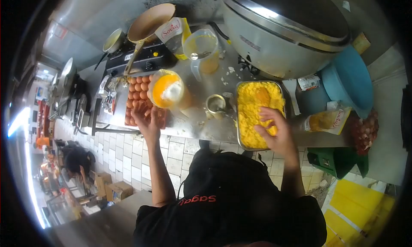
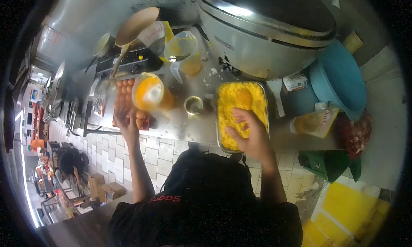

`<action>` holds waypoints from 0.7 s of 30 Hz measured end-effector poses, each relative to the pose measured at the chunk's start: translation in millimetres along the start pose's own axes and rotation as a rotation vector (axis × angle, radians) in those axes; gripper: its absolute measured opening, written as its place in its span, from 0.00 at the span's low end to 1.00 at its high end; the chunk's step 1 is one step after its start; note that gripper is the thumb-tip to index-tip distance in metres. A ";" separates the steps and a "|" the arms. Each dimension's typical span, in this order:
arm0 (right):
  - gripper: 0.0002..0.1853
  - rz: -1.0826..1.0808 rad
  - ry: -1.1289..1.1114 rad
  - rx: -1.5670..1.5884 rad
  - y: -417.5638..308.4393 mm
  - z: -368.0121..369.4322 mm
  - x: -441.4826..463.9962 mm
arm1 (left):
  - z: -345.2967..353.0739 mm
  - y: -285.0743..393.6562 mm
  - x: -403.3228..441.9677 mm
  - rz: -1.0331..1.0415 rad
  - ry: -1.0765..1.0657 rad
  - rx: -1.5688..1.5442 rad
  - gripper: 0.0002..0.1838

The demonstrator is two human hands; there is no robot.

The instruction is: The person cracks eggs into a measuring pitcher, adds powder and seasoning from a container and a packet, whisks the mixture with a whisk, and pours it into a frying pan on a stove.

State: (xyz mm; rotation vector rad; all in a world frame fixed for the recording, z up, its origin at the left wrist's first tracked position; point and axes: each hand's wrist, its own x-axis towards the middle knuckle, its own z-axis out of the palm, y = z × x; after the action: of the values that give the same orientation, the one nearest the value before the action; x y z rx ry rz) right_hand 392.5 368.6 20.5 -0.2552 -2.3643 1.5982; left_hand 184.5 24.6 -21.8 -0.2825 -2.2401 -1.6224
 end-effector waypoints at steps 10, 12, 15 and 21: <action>0.30 -0.022 -0.184 -0.590 -41.1 154.8 240.1 | -11.5 -97.2 51.9 -0.293 -0.498 -0.451 0.50; 0.24 -0.085 -0.137 -0.603 -1.3 165.7 281.4 | -13.9 -103.3 59.9 -0.206 -0.557 -0.528 0.51; 0.15 -0.040 0.054 -0.508 -7.5 162.1 306.1 | -26.4 -115.5 67.7 -0.137 -0.557 -0.455 0.46; 0.16 -0.021 0.437 -0.498 -105.1 136.1 301.4 | -69.6 -96.4 78.4 -0.365 -1.257 -0.026 0.30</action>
State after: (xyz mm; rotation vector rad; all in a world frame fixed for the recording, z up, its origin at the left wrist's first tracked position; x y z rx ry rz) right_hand 64.2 299.0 108.6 -0.6065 -2.3455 0.8067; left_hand 89.3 -75.9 -55.4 -1.2463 -3.2831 -1.9301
